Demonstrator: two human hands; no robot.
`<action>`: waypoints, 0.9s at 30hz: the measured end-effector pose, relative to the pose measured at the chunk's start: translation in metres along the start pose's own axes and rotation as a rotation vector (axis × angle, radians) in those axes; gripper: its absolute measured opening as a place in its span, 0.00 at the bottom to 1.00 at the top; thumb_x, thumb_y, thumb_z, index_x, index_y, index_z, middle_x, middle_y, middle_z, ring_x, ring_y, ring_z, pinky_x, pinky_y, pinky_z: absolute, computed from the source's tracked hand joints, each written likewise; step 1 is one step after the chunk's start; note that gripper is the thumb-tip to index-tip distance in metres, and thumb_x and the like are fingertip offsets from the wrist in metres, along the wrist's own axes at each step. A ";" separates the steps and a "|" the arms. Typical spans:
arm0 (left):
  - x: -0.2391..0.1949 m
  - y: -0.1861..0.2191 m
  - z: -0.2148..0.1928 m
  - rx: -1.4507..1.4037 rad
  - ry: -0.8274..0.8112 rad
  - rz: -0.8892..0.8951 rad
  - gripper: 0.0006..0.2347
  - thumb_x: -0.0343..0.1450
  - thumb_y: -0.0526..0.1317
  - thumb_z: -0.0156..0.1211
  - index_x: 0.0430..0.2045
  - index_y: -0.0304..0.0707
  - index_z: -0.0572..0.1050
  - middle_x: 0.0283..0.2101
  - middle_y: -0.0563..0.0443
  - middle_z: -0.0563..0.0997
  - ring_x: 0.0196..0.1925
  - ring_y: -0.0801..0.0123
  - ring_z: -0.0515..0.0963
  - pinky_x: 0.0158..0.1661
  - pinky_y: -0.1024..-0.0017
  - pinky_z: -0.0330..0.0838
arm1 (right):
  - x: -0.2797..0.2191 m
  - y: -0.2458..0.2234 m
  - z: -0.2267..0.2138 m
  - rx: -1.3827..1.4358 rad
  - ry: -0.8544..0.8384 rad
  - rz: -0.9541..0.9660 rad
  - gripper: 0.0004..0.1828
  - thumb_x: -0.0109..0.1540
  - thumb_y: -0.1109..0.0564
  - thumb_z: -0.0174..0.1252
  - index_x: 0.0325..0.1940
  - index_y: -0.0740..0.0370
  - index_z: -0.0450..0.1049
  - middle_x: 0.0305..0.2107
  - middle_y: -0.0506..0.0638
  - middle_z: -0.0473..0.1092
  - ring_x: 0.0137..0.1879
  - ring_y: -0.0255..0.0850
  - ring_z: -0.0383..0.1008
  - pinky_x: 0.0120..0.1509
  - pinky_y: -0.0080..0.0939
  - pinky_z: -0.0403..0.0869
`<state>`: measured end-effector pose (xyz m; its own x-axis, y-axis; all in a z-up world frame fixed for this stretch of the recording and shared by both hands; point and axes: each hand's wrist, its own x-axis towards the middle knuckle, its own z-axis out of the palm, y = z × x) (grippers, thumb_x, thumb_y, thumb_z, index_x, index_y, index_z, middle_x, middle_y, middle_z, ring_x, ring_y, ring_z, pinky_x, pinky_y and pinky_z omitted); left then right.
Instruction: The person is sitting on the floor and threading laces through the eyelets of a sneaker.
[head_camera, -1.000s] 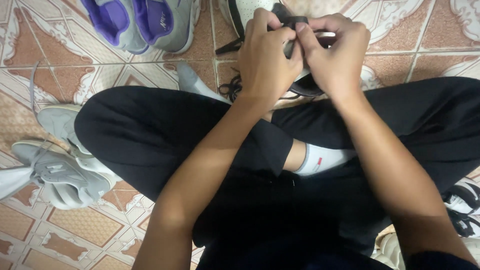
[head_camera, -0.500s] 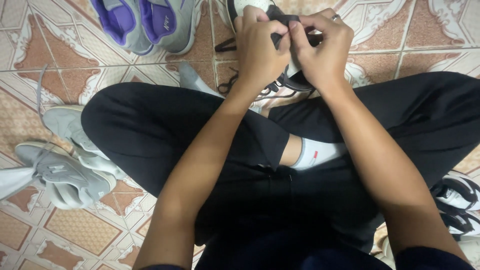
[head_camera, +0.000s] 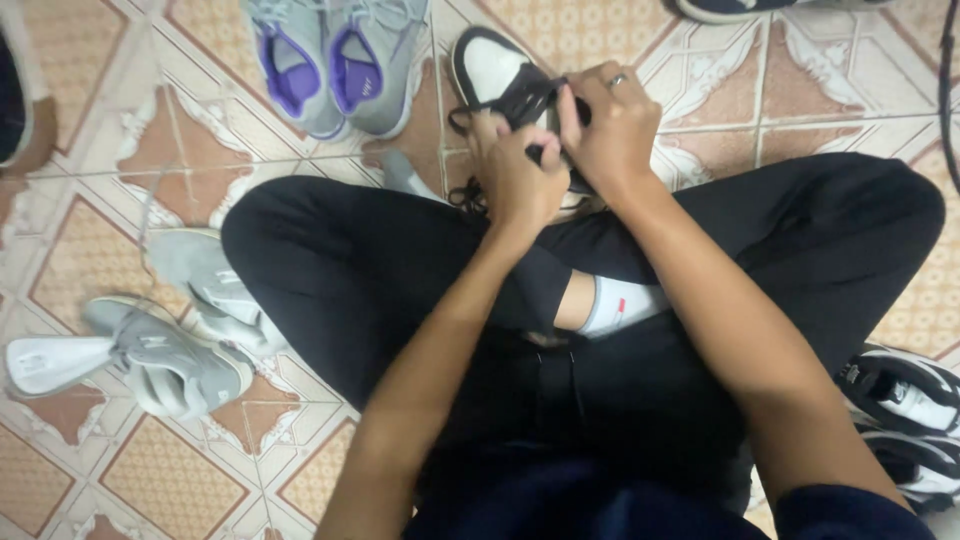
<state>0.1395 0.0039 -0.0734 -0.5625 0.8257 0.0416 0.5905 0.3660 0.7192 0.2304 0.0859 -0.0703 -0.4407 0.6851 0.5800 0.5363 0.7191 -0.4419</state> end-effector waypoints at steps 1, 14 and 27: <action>-0.007 -0.003 -0.001 0.002 0.012 0.015 0.02 0.59 0.34 0.65 0.14 0.42 0.78 0.40 0.40 0.66 0.44 0.45 0.67 0.50 0.57 0.63 | -0.001 -0.002 -0.001 0.001 0.017 -0.008 0.02 0.60 0.66 0.67 0.37 0.68 0.83 0.31 0.52 0.74 0.34 0.44 0.72 0.37 0.39 0.72; -0.053 -0.043 -0.004 -0.199 -0.097 -0.125 0.02 0.62 0.39 0.69 0.23 0.48 0.85 0.30 0.44 0.80 0.40 0.45 0.83 0.43 0.62 0.78 | -0.012 0.015 0.004 -0.328 0.072 -0.045 0.03 0.59 0.56 0.68 0.37 0.52 0.82 0.28 0.42 0.73 0.35 0.37 0.76 0.30 0.35 0.76; -0.112 -0.017 -0.127 -0.078 -0.359 -0.242 0.02 0.67 0.33 0.68 0.27 0.34 0.84 0.31 0.40 0.76 0.32 0.52 0.80 0.33 0.67 0.78 | -0.024 0.024 0.008 -0.288 0.149 0.022 0.03 0.61 0.54 0.70 0.35 0.53 0.82 0.24 0.42 0.71 0.34 0.39 0.77 0.33 0.35 0.75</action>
<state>0.1188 -0.1493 -0.0022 -0.4344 0.8221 -0.3679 0.4132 0.5449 0.7297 0.2481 0.0882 -0.1004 -0.3281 0.6602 0.6757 0.7355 0.6274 -0.2558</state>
